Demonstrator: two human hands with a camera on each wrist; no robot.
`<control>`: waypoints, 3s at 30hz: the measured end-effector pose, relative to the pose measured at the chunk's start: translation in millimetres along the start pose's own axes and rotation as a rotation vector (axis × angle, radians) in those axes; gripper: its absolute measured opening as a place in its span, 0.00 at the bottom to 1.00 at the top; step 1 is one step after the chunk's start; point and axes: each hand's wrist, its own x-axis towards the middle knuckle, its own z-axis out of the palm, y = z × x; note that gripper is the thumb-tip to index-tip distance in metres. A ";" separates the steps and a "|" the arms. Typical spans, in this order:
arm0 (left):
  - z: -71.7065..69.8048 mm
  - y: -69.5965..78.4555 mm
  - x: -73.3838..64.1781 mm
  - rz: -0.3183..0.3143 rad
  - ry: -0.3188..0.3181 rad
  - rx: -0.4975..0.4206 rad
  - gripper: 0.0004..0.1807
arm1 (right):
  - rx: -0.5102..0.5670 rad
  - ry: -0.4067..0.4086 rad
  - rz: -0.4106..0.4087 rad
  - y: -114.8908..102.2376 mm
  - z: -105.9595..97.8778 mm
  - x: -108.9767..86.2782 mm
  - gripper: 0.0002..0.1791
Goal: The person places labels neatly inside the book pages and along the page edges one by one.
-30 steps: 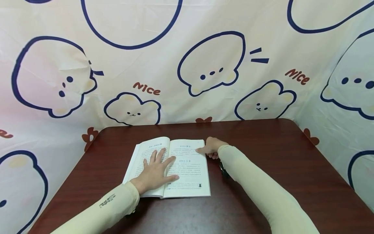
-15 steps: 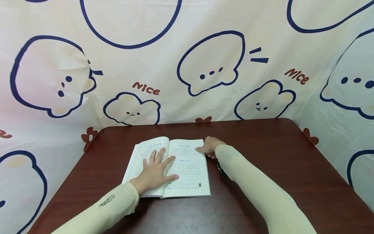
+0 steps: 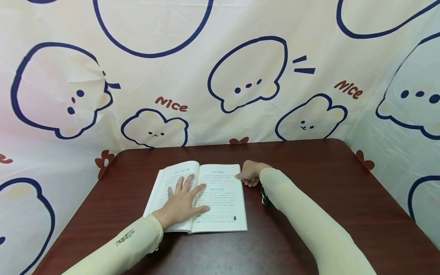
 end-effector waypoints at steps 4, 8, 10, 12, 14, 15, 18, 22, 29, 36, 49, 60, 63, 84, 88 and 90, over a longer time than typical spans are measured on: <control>-0.6 0.1 0.0 -0.001 0.004 0.001 0.43 | -0.013 -0.011 -0.012 0.3 -1.1 -0.4 0.25; -1.3 0.5 -0.2 -0.002 0.007 0.003 0.43 | -0.010 -0.006 -0.021 1.0 -0.2 0.4 0.25; -1.3 0.6 -0.3 -0.002 0.005 0.003 0.43 | -0.010 -0.004 -0.019 2.0 0.3 1.2 0.26; -1.3 0.8 -0.3 -0.003 0.002 0.004 0.43 | -0.013 -0.003 -0.020 3.2 0.6 1.8 0.26; -1.4 0.8 -0.3 -0.003 0.000 0.004 0.43 | -0.014 0.000 -0.027 4.3 0.6 1.7 0.26; -1.5 0.8 -0.3 -0.004 0.000 0.005 0.43 | -0.009 0.001 -0.027 4.6 0.5 1.5 0.26; -2.0 0.9 0.0 -0.003 0.004 0.007 0.43 | 0.005 0.011 -0.027 6.0 0.5 1.4 0.27; -2.0 0.9 0.0 -0.005 0.003 0.005 0.43 | 0.021 0.024 -0.038 9.1 1.3 2.9 0.27; -1.6 1.2 -0.7 0.000 0.007 0.000 0.44 | 0.022 0.051 -0.076 11.6 1.5 0.5 0.27; -0.5 1.0 -1.4 -0.008 0.001 0.001 0.44 | -0.077 0.080 -0.093 10.4 3.6 -1.2 0.27; -0.3 0.8 -1.8 -0.006 0.005 0.000 0.43 | -0.192 0.133 -0.057 15.3 -4.9 -10.0 0.22; -0.7 0.6 -0.1 -0.002 -0.002 0.003 0.43 | -0.194 0.204 -0.076 19.2 -12.5 -18.8 0.18; -0.3 0.6 0.0 -0.003 -0.002 0.002 0.43 | -0.238 0.222 -0.100 22.1 -14.3 -19.8 0.19; 0.4 -0.2 -1.3 -0.004 0.016 0.026 0.44 | -0.300 0.363 -0.198 37.8 -11.5 -42.4 0.17; -0.2 -0.5 -1.1 -0.004 0.017 0.025 0.44 | -0.306 0.366 -0.197 38.5 -8.5 -48.2 0.15; -0.2 -0.8 -1.0 -0.003 0.018 0.022 0.44 | -0.310 0.368 -0.200 38.9 -7.5 -51.1 0.15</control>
